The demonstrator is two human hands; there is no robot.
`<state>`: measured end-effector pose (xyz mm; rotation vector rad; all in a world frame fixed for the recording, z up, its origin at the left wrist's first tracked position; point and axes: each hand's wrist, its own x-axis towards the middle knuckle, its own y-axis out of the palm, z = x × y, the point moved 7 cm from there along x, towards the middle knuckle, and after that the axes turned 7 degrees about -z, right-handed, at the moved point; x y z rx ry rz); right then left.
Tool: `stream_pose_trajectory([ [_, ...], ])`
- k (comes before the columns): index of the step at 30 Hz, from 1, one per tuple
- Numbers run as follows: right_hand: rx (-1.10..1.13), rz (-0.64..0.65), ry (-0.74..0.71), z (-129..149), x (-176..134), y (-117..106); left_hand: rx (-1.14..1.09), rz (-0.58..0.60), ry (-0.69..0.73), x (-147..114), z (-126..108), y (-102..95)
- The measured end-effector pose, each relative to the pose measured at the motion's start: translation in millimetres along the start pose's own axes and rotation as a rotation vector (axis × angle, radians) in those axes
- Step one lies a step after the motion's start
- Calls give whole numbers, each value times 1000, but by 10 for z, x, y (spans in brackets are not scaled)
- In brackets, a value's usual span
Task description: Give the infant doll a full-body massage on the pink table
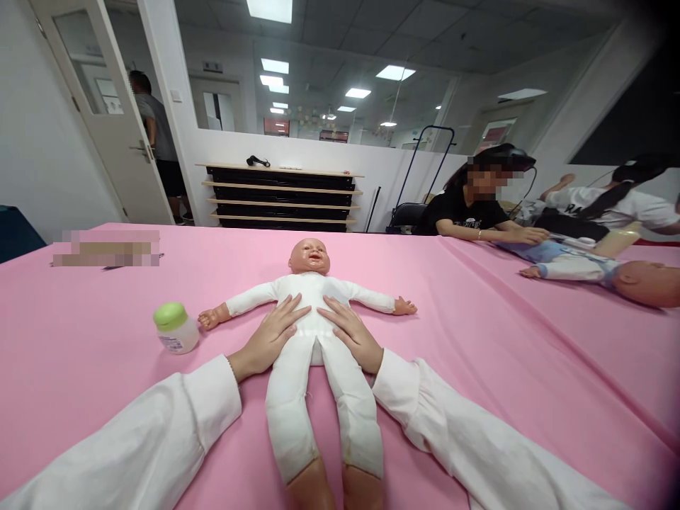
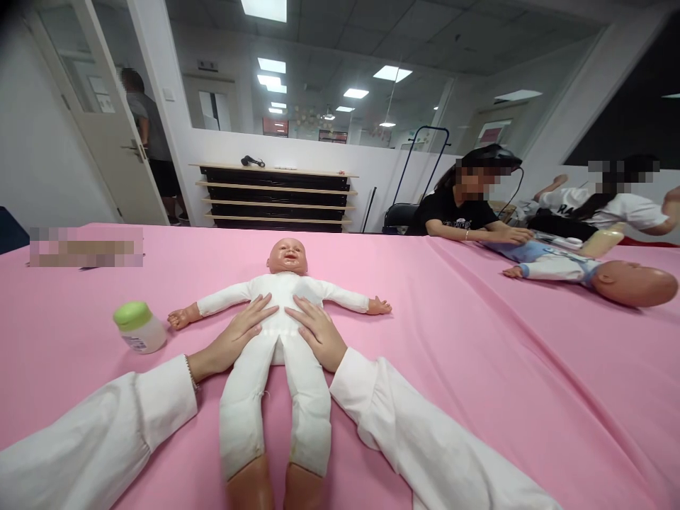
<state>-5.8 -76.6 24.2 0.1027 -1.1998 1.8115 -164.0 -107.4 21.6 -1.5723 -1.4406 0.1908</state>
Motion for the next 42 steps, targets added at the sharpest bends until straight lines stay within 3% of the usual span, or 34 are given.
stream_pose_trajectory([
  [3, -30, -52, 91, -91, -7, -16, 15, -57, -114, 6, 81, -23],
  [6, -66, -191, 146, -124, -18, -108, 25, -223, -181, 1, 144, -137],
  [9, -74, -398, 52, -5, -37, -262, 36, -418, -152, -27, 136, -284],
  [11, -62, -481, -69, 127, -52, -327, 39, -480, -67, -45, 72, -335],
  [14, -16, -459, -231, 287, -54, -319, 3, -460, 102, -61, -69, -331],
  [19, 17, -258, -371, 356, -42, -168, -64, -331, 293, -66, -230, -236],
  [25, -95, -31, -255, 226, -4, -9, -61, -65, 184, 8, -132, -28],
  [28, -134, 23, -171, 168, 2, 17, -32, -6, 80, 21, -48, 19],
  [32, -160, -57, -66, 77, 2, -20, 23, -85, -40, 22, 46, -29],
  [36, -171, -292, 3, 51, -20, -149, 80, -299, -76, -2, 42, -194],
  [39, -143, -478, -69, 158, -57, -261, 109, -457, 27, -44, -71, -316],
  [42, -40, -468, -207, 273, -59, -259, 88, -471, 199, -73, -203, -326],
])
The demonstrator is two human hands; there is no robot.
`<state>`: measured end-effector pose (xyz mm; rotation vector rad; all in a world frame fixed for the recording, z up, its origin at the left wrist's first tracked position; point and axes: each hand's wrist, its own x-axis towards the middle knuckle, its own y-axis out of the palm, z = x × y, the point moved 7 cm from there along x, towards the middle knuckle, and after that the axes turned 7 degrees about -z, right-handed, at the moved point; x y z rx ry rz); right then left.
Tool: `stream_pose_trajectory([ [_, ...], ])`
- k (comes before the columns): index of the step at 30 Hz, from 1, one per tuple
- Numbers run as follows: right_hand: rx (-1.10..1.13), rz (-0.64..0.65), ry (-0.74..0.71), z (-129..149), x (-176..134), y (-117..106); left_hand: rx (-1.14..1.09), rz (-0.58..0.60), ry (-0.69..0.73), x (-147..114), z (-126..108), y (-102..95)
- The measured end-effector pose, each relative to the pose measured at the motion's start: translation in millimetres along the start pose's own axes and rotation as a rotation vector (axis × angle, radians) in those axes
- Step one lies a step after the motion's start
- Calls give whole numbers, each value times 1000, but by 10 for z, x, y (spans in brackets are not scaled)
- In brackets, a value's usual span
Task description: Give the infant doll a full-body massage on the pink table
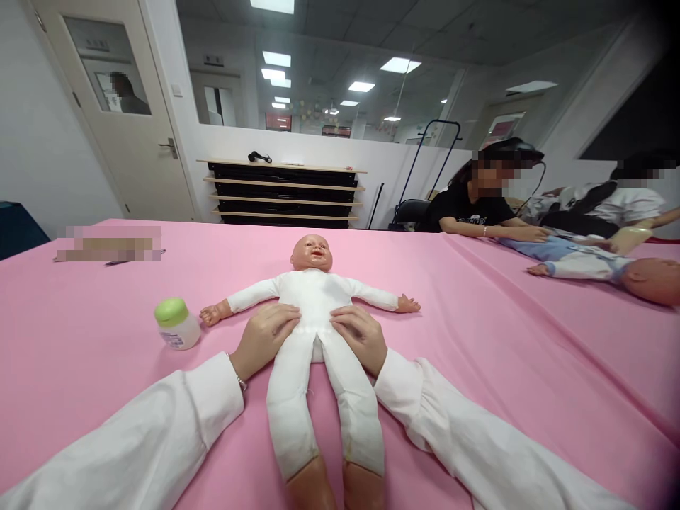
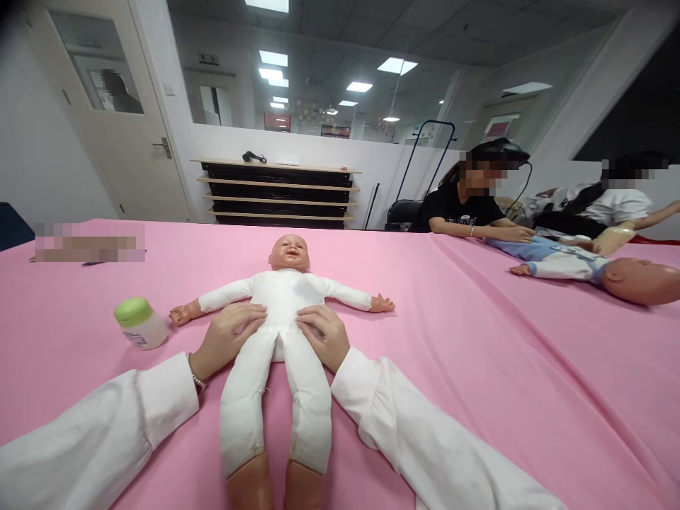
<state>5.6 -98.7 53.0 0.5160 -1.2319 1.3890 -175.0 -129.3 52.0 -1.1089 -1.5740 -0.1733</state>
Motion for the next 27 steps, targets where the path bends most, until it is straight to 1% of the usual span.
stream_pose_trajectory([
  [3, 67, 128, -90, 51, -7, 86, -81, 54, 118, -14, -77, 40],
  [5, 39, 240, -124, 46, -26, 161, -124, 120, 145, -21, -85, 97],
  [6, 21, 296, -124, 34, -37, 197, -141, 163, 136, -23, -74, 133],
  [8, -9, 393, -88, -8, -53, 253, -163, 265, 72, -29, -27, 216],
  [11, -38, 496, -7, -70, -67, 302, -170, 409, -50, -52, 48, 319],
  [14, -67, 551, 67, -144, -87, 327, -141, 476, -151, -74, 105, 357],
  [16, -86, 535, 128, -216, -101, 320, -100, 475, -214, -84, 154, 357],
  [18, -97, 483, 192, -291, -115, 296, -58, 447, -267, -92, 209, 345],
  [22, -113, 322, 314, -377, -134, 210, 32, 322, -320, -86, 288, 264],
  [25, -139, 142, 349, -347, -114, 92, 84, 172, -282, -50, 256, 143],
  [27, -133, 39, 293, -268, -88, 22, 83, 72, -199, -23, 176, 64],
])
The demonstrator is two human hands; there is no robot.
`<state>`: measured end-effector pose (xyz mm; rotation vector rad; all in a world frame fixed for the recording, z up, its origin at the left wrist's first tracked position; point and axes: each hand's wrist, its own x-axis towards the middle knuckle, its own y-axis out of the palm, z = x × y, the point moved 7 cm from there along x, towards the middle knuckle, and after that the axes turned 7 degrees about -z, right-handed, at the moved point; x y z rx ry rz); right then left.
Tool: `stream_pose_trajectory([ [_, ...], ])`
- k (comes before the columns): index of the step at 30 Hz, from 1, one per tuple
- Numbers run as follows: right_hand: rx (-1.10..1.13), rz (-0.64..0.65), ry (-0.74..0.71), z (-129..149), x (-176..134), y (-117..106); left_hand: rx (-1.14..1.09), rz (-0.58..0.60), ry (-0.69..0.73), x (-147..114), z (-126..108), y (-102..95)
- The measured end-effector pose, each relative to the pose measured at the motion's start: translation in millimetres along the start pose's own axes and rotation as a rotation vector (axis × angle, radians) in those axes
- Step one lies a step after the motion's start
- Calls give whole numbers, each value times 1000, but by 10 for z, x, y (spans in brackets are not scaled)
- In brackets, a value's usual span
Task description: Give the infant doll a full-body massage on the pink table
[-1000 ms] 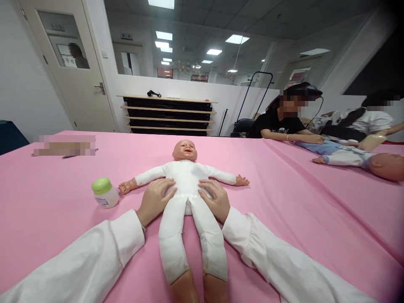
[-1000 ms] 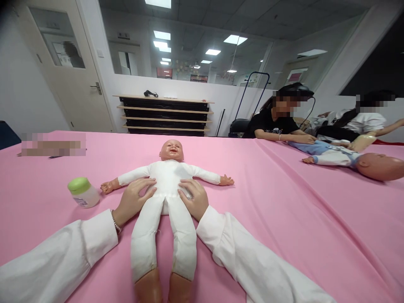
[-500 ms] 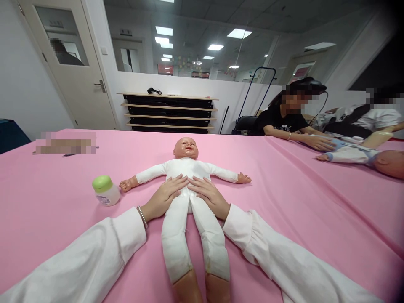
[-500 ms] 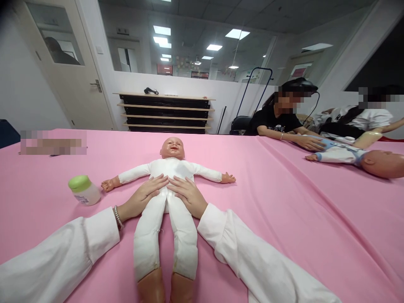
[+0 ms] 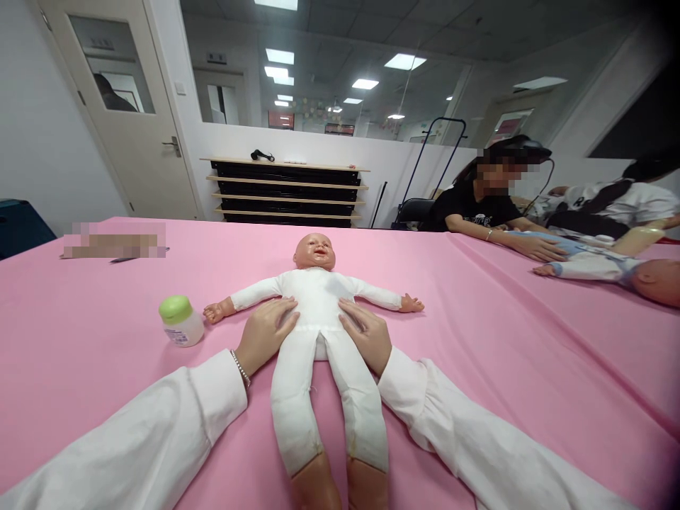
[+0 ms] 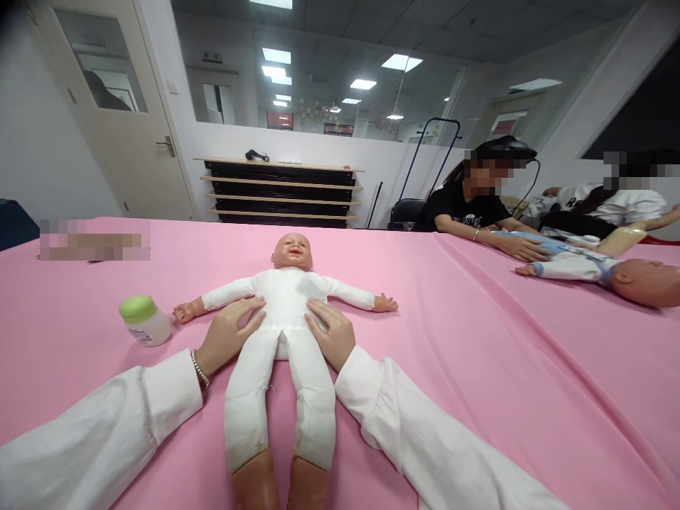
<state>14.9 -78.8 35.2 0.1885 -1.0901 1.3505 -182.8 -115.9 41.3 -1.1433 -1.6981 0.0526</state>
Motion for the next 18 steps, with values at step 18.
stream_pose_trajectory([
  [18, 17, 474, -248, 99, -19, 271, -176, 424, 98, -44, -85, 284],
])
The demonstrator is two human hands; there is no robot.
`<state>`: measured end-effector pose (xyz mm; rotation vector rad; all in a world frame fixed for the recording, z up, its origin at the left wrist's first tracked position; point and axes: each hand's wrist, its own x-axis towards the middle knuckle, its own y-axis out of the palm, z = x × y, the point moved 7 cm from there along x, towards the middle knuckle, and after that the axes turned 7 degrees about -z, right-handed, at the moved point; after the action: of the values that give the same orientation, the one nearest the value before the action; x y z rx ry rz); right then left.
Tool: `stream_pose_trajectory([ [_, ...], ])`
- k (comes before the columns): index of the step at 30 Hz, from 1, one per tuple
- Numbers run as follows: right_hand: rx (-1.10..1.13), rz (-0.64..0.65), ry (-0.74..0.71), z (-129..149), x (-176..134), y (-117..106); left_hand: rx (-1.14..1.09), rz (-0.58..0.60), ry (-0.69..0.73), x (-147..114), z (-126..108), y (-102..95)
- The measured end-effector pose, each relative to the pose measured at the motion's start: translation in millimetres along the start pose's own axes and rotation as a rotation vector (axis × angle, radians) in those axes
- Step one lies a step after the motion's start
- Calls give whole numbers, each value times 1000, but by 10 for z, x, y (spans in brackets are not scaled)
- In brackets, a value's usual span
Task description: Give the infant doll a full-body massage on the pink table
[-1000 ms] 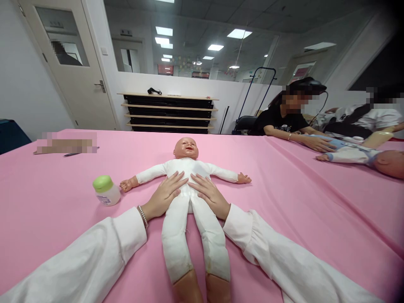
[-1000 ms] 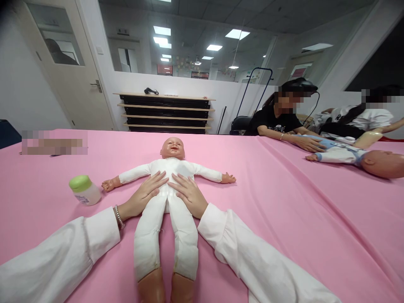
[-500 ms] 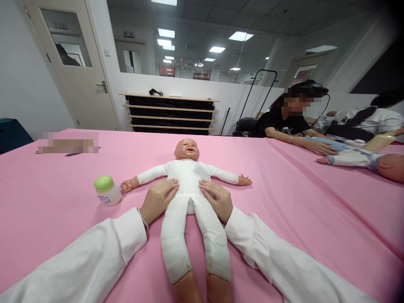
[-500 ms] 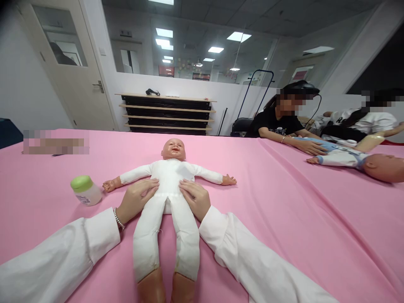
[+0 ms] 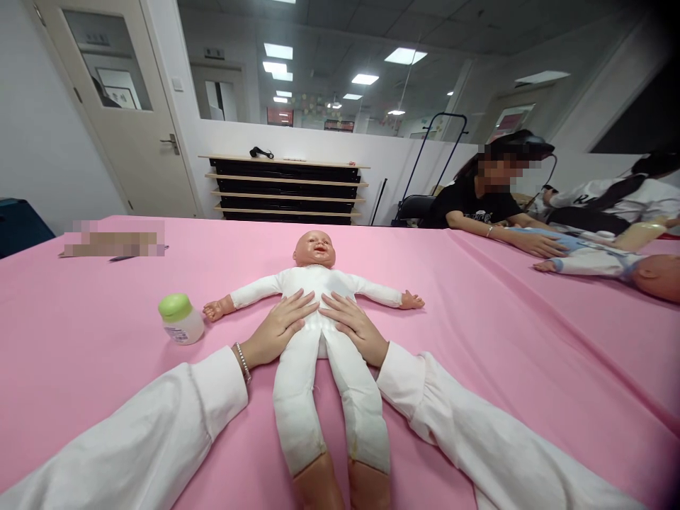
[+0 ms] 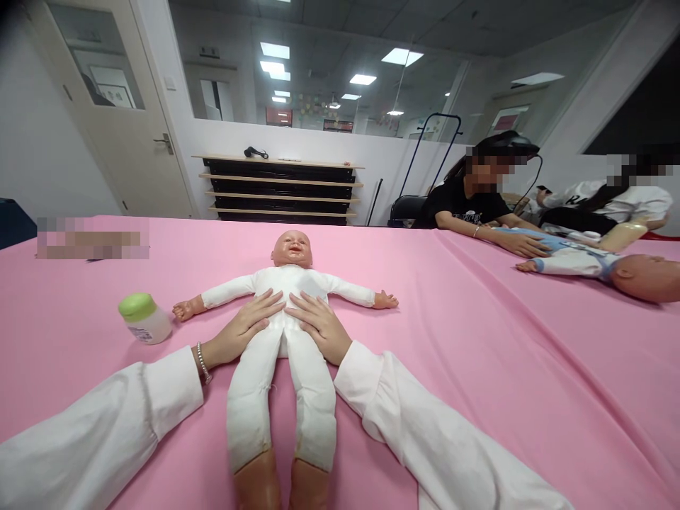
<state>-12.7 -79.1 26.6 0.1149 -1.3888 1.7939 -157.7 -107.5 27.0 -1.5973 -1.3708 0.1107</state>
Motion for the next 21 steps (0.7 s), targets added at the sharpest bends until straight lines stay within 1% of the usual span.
stream_pose_trajectory([
  [3, -26, -16, 44, -46, -12, 0, 6, -7, -81, -11, 71, 7],
  [5, -18, -38, 74, -70, -21, -24, 11, -47, -128, -22, 108, -19],
  [8, 31, -103, 103, -84, 34, -130, 10, -155, -142, 22, 108, -119],
  [10, 60, -182, 128, -98, 151, -240, -13, -247, -143, 121, 98, -210],
  [12, 84, -212, 138, -101, 326, -293, -56, -326, -157, 271, 103, -282],
  [14, 114, -160, 123, -92, 517, -243, -95, -368, -144, 437, 105, -299],
  [15, 134, -126, 114, -92, 597, -193, -107, -370, -118, 512, 98, -282],
  [17, 148, -112, 104, -117, 702, -107, -131, -358, -75, 612, 107, -218],
  [21, 65, -128, 103, -200, 706, 26, -183, -310, -87, 626, 218, -73],
])
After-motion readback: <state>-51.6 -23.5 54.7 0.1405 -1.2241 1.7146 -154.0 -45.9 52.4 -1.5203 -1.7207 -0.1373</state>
